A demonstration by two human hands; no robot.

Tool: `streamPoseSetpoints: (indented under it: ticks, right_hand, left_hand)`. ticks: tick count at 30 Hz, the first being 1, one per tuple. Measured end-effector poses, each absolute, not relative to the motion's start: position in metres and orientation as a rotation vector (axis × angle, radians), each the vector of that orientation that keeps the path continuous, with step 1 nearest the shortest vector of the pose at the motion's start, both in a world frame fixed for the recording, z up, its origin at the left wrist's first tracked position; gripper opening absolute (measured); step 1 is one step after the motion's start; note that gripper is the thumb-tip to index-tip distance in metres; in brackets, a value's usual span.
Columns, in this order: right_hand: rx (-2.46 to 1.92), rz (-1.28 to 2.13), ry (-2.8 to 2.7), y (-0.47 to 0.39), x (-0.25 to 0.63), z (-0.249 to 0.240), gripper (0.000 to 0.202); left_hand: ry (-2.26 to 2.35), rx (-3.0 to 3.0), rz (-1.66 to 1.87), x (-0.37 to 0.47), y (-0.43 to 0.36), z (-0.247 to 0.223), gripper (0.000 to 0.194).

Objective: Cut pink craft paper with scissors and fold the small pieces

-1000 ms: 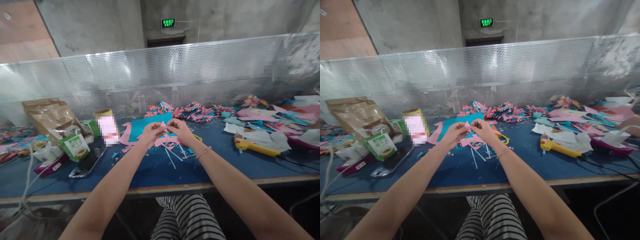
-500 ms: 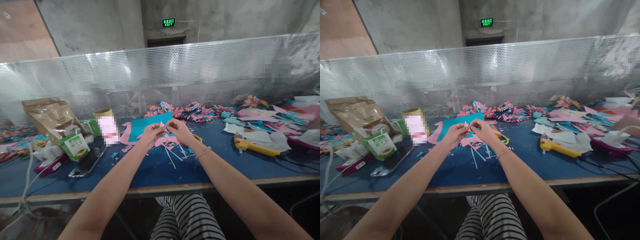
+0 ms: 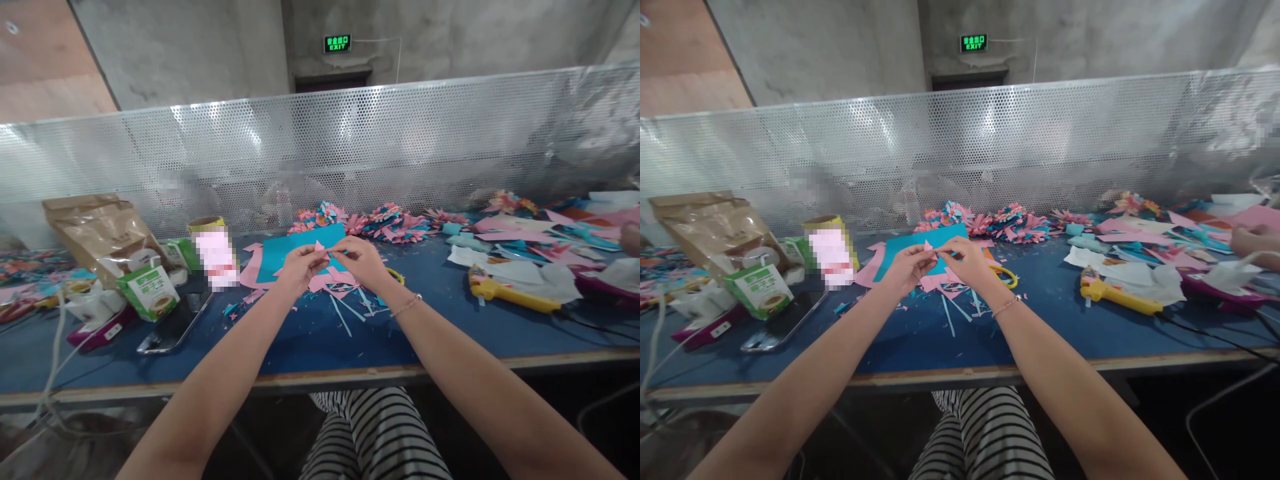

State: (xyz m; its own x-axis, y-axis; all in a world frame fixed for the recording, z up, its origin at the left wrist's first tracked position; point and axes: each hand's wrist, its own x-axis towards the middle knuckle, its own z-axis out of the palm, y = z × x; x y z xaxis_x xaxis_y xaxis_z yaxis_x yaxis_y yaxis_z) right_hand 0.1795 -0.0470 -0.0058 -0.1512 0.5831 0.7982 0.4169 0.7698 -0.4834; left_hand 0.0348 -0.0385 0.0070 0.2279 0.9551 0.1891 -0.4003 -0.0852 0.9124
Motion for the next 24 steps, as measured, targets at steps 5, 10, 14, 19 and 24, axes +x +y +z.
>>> streamPoseSetpoints:
  ticks: [5,10,14,19,24]
  right_hand:
    - [-0.811,0.334,-1.746,-0.044,0.180,-0.008,0.017]
    - [-0.812,0.496,-1.694,-0.038,0.182,-0.011,0.019]
    - [-0.822,0.645,-1.634,-0.037,0.181,-0.012,0.021]
    - [-0.836,0.805,-1.533,-0.039,0.180,-0.009,0.021]
    - [-0.810,0.986,-1.418,-0.039,0.178,-0.010,0.019]
  left_hand:
    - [0.653,1.236,1.331,0.034,-0.034,0.002,0.019]
    - [0.696,1.352,1.369,0.034,-0.033,0.000,0.020]
    - [0.714,1.389,1.405,0.035,-0.033,0.000,0.020]
    - [0.745,1.484,1.439,0.035,-0.031,-0.003,0.021]
    - [0.790,1.558,1.450,0.034,-0.030,-0.004,0.023]
